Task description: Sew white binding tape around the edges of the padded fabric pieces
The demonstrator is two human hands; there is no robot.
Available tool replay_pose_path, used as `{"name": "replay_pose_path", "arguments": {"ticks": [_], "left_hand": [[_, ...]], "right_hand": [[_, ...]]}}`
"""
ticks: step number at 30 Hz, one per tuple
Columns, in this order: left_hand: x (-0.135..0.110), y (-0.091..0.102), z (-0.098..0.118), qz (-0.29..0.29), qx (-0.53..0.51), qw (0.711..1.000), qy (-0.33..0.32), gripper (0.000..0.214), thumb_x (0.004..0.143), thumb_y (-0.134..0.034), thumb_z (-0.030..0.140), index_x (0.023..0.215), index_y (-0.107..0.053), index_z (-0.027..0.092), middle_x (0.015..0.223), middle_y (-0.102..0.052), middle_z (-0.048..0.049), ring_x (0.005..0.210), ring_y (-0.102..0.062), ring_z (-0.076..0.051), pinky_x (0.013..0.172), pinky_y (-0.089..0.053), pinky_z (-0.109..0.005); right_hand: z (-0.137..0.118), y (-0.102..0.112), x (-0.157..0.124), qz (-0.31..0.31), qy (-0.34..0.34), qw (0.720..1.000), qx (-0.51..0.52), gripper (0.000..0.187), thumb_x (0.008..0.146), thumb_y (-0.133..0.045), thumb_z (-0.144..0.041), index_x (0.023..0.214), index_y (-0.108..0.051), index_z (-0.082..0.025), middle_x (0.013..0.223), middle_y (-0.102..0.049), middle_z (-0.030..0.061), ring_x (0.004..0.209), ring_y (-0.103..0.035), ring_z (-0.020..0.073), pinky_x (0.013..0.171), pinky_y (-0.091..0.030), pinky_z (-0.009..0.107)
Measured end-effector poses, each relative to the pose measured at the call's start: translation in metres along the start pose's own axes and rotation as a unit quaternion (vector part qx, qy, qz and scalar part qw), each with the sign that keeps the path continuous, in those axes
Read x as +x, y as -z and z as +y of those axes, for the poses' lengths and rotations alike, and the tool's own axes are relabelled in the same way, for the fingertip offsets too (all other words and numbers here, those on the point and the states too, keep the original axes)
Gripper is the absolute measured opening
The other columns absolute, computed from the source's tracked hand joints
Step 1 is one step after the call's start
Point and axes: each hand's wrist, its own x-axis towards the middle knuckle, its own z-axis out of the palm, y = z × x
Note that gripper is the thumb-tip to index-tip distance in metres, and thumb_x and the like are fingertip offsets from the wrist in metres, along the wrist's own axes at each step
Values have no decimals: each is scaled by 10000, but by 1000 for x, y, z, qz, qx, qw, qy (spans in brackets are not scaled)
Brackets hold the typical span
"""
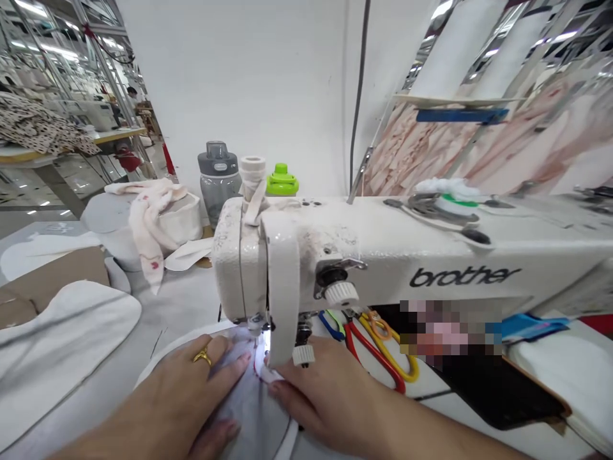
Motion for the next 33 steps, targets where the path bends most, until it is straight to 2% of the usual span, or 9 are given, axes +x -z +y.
{"name": "replay_pose_path", "arguments": {"ticks": [4,8,12,17,22,24,28,33], "left_hand": [[-3,1,0,-15,-6,1000,-1,508,789,-631,338,1293,-595,289,1211,-675,-60,1017,-640,-261,840,-547,-340],[2,-5,13,-11,42,999,2,461,798,-597,335,1239,-651,214,1125,-710,-114,892,-668,-282,751,-567,-387],[5,-16,21,9,83,997,3,487,821,-569,355,1263,-638,163,1158,-698,-163,904,-676,-306,732,-589,-424],[10,-17,19,67,95,993,-19,457,812,-544,351,1172,-676,101,1088,-711,-199,846,-672,-319,639,-593,-425],[13,-18,16,103,72,992,0,426,865,-493,331,1213,-632,126,1170,-683,-174,917,-664,-309,711,-592,-443],[12,-18,15,95,71,993,6,424,877,-500,335,1234,-613,134,1203,-668,-173,967,-658,-315,754,-584,-453],[12,-17,8,92,63,994,2,384,878,-528,334,1197,-618,141,1132,-694,-160,968,-664,-322,756,-566,-457],[15,-9,-5,65,-12,998,14,328,888,-538,331,1193,-609,230,1077,-708,-62,926,-668,-258,769,-546,-394]], "right_hand": [[2,-2,-4,14,28,999,-12,266,999,-447,-337,858,-640,-223,796,-668,6,753,-610,173,632,-393,296],[4,-7,-6,51,9,998,-22,230,970,-485,-271,865,-685,-226,811,-680,28,749,-606,192,639,-391,307],[6,-10,-5,62,-13,997,-32,237,940,-497,-225,861,-720,-214,847,-691,69,770,-620,223,652,-422,322],[7,-7,-3,34,-62,997,-11,238,932,-490,-201,998,-718,-184,1004,-703,104,889,-640,267,773,-490,382],[9,-12,0,43,-89,995,-8,205,918,-514,-199,959,-713,-174,1005,-700,106,918,-638,283,794,-502,402],[9,-14,1,50,-90,995,-4,201,916,-513,-186,954,-710,-178,995,-702,101,915,-638,276,797,-504,395],[8,-15,3,55,-103,993,-18,185,890,-533,-159,931,-713,-171,962,-707,108,889,-643,271,798,-510,389],[6,-16,3,40,-92,995,-18,184,873,-544,-170,944,-713,-162,992,-708,117,920,-641,286,825,-519,410]]}}
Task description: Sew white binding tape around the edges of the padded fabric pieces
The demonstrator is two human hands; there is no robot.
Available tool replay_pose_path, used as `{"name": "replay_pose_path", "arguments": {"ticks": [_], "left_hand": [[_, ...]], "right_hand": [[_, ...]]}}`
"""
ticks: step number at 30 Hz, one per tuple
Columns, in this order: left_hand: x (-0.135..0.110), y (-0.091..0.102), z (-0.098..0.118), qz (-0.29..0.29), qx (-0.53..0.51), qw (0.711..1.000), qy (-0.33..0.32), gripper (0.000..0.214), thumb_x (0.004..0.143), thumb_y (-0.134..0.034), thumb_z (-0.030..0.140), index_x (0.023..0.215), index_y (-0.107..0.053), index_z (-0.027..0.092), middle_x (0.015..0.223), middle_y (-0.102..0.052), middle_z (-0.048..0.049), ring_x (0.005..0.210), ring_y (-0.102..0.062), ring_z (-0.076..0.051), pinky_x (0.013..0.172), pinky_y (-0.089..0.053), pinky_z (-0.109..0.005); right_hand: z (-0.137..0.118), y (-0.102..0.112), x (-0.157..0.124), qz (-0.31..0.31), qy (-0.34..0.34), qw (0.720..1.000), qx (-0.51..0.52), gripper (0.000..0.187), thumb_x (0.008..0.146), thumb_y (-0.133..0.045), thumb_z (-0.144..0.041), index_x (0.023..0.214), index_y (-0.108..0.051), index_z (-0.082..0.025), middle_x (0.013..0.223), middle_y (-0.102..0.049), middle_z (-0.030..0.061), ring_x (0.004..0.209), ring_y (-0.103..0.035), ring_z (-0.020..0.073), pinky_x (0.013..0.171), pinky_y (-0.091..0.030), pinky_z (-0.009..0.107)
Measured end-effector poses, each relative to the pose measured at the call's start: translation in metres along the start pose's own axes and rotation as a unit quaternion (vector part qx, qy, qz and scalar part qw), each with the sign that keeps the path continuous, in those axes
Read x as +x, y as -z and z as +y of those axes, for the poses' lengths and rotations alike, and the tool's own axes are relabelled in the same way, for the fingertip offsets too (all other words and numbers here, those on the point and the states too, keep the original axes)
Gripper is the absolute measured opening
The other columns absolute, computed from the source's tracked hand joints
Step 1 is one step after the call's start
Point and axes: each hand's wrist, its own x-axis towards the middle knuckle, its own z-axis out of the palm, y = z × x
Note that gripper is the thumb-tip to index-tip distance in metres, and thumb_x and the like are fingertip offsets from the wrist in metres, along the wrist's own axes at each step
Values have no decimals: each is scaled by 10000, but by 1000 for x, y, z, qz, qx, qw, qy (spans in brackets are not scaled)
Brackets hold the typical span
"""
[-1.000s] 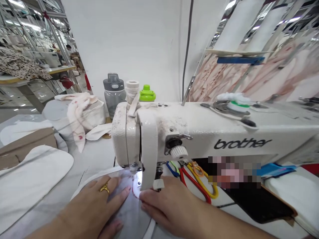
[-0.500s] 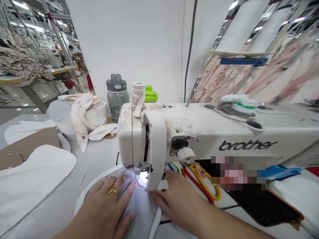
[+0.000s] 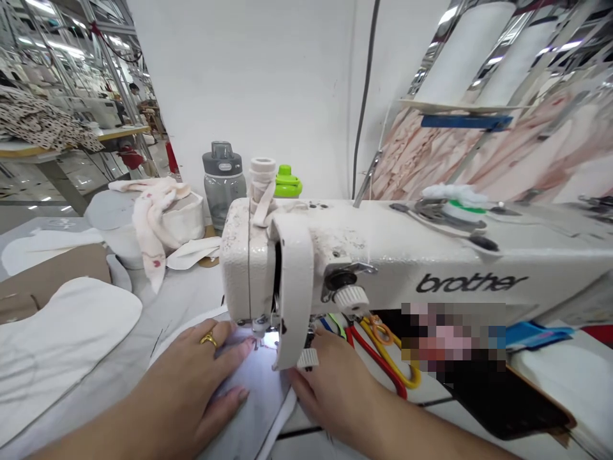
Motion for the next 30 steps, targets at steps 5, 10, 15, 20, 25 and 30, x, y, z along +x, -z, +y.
{"name": "replay_pose_path", "arguments": {"ticks": [5,10,15,20,25,30], "left_hand": [[4,15,9,-47,-40,998,-5,299,845,-581,296,1131,-655,257,1131,-698,-34,973,-650,-216,885,-520,-328],[5,23,24,-144,-11,989,-39,564,648,-772,359,1163,-643,168,1082,-711,-85,912,-645,-246,837,-537,-339],[11,25,24,-135,-15,991,-15,545,622,-803,392,1106,-671,179,1068,-718,-81,876,-659,-261,745,-534,-342],[6,23,20,-91,-17,995,-27,509,611,-743,307,1093,-661,166,1054,-716,-68,872,-654,-248,782,-521,-350],[4,21,20,-84,-26,996,-17,466,600,-641,253,1057,-683,170,1054,-717,-72,856,-660,-248,749,-536,-348],[6,23,22,-132,-12,991,17,543,577,-575,205,1108,-682,168,1075,-710,-98,912,-656,-274,808,-548,-383]], "right_hand": [[-1,0,-2,10,16,999,26,234,922,-472,-207,952,-699,-155,1033,-701,124,956,-634,300,841,-517,443],[-2,4,-2,-23,17,999,13,239,937,-454,-213,922,-687,-163,937,-701,97,892,-641,286,779,-520,422],[-3,6,-1,-24,6,1000,19,233,941,-466,-240,924,-682,-155,980,-696,102,935,-635,285,815,-512,418],[-5,9,0,-41,9,999,7,277,962,-440,-257,920,-691,-146,993,-702,120,942,-640,299,827,-514,437],[-3,7,-2,-32,9,999,23,288,966,-441,-274,952,-700,-147,999,-702,124,948,-638,296,831,-514,432],[-2,6,-5,-17,9,998,52,294,961,-447,-272,973,-710,-139,1005,-692,133,984,-624,301,875,-500,446]]}}
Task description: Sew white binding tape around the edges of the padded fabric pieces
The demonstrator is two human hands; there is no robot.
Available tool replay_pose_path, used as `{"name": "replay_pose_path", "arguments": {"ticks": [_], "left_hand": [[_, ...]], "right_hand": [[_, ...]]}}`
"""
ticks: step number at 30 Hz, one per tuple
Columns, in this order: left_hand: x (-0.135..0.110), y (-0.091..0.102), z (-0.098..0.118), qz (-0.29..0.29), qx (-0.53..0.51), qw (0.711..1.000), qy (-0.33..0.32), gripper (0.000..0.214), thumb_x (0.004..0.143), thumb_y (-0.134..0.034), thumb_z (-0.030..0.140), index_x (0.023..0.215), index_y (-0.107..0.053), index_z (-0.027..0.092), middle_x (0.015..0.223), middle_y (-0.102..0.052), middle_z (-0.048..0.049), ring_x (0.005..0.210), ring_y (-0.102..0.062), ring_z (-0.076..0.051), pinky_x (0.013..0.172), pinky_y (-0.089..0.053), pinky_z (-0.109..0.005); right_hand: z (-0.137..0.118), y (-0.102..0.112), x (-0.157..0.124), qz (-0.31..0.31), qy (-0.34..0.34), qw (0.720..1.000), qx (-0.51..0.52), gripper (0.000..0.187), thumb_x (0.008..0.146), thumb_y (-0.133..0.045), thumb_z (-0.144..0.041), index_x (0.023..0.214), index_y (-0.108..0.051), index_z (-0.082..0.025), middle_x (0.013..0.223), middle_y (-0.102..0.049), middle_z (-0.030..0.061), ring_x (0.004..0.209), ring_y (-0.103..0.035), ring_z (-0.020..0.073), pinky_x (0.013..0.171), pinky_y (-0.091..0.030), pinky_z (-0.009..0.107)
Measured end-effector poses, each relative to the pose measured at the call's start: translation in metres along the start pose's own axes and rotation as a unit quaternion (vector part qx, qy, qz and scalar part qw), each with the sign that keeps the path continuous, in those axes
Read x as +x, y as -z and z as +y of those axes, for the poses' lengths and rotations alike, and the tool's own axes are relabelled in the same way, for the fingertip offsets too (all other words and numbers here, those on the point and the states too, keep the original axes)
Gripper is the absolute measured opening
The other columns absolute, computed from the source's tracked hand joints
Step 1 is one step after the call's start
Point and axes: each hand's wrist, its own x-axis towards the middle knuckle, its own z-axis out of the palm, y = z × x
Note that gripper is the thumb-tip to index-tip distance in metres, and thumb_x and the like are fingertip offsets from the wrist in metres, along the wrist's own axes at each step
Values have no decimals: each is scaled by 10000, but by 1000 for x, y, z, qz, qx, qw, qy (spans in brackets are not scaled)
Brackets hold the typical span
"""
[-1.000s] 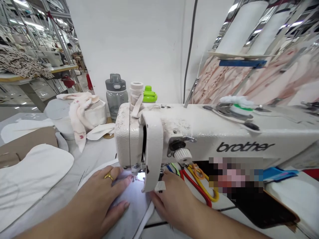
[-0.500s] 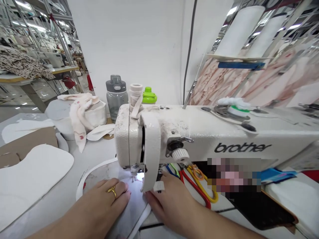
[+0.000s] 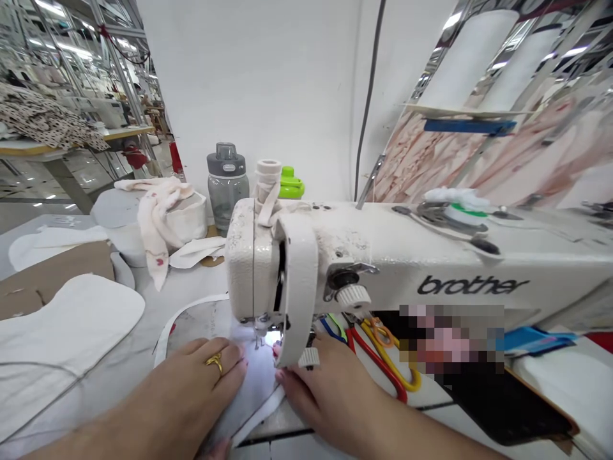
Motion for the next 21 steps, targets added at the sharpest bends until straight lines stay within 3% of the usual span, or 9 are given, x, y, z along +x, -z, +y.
{"name": "replay_pose_path", "arguments": {"ticks": [5,13,21], "left_hand": [[-4,-2,-3,13,-11,1000,-16,525,589,-547,212,1095,-682,172,1050,-710,-98,951,-649,-275,860,-539,-382],[-1,-5,-4,34,15,999,-24,552,554,-500,185,1059,-719,151,1019,-721,-123,942,-667,-292,834,-562,-389],[-5,-8,-7,-39,30,999,-4,610,588,-506,132,1167,-696,159,1055,-725,-129,1123,-631,-324,916,-549,-442]], "right_hand": [[3,0,1,28,7,999,30,284,953,-446,-252,1015,-704,-151,996,-688,126,964,-630,275,863,-502,413],[4,-2,0,16,20,1000,-7,281,946,-446,-275,904,-698,-158,923,-693,116,863,-640,272,757,-510,391],[0,1,-1,15,38,999,-16,301,949,-419,-272,889,-697,-173,917,-692,99,867,-636,256,765,-495,368]]}}
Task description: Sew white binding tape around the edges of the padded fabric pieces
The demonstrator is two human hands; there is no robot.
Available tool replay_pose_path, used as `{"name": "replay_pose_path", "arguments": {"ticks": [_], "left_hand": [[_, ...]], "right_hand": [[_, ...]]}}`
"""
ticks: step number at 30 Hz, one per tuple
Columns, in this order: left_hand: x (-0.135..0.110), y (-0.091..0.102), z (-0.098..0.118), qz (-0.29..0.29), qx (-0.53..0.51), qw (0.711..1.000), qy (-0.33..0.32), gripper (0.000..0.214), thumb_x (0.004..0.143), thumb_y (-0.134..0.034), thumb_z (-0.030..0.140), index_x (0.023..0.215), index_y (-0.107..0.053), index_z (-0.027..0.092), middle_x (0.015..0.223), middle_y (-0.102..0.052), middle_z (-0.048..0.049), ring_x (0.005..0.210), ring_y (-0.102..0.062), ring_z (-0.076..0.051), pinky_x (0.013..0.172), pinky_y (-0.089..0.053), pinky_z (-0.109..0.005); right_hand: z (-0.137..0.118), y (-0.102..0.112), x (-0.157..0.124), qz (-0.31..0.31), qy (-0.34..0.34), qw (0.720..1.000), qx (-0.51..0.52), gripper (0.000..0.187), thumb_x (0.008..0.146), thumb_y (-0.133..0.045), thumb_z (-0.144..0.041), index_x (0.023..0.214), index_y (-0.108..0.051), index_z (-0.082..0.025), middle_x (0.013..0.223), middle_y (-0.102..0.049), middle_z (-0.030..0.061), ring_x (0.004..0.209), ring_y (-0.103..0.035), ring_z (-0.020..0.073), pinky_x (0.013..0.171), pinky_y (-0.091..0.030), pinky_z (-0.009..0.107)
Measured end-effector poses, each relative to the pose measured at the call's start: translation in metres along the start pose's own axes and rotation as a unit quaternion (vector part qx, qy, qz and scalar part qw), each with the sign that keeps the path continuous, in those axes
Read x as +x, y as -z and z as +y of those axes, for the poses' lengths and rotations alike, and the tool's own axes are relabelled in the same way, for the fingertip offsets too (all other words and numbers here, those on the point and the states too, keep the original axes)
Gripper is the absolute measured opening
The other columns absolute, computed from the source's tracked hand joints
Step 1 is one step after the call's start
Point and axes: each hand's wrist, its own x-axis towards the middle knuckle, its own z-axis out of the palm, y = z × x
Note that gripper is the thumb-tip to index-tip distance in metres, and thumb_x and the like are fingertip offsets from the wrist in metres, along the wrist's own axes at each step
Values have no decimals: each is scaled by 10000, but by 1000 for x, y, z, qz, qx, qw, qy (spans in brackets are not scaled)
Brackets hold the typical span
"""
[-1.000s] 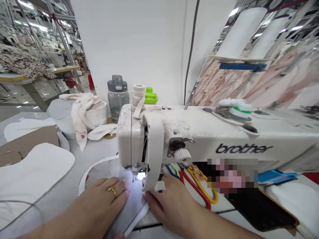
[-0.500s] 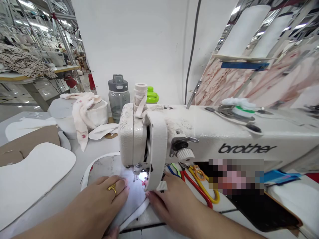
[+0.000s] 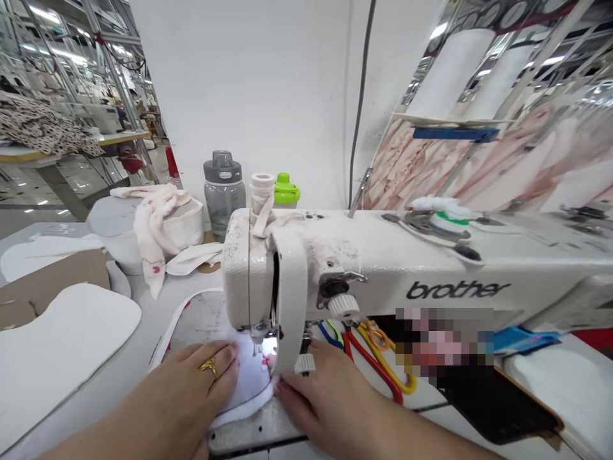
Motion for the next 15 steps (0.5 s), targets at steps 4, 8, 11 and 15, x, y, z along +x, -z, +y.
{"name": "replay_pose_path", "arguments": {"ticks": [4,8,11,15], "left_hand": [[-3,0,-2,11,16,1000,-7,629,620,-497,146,1227,-662,133,1246,-666,-149,1162,-614,-317,968,-529,-440],[-2,-1,-6,16,1,1000,-14,598,665,-487,125,1239,-655,129,1287,-646,-152,1140,-632,-298,990,-520,-419],[0,-2,-9,22,-4,1000,-19,621,651,-497,107,1249,-648,173,1268,-662,-125,1173,-617,-290,1014,-503,-409],[0,-5,-11,14,26,999,-30,615,648,-499,104,1238,-655,181,1262,-665,-132,1152,-632,-314,968,-534,-438]], "right_hand": [[-2,-2,-1,40,8,999,-32,277,937,-457,-286,777,-663,-193,783,-672,80,743,-617,227,664,-462,321],[-1,-3,-1,32,9,999,-37,289,946,-445,-287,780,-662,-193,800,-679,83,748,-619,233,657,-461,327],[1,-1,-1,1,7,1000,-16,310,957,-414,-278,875,-698,-181,893,-696,96,831,-633,254,724,-491,361],[1,2,1,-22,-2,1000,9,324,960,-411,-260,989,-721,-170,1015,-700,115,936,-637,275,813,-504,402]]}}
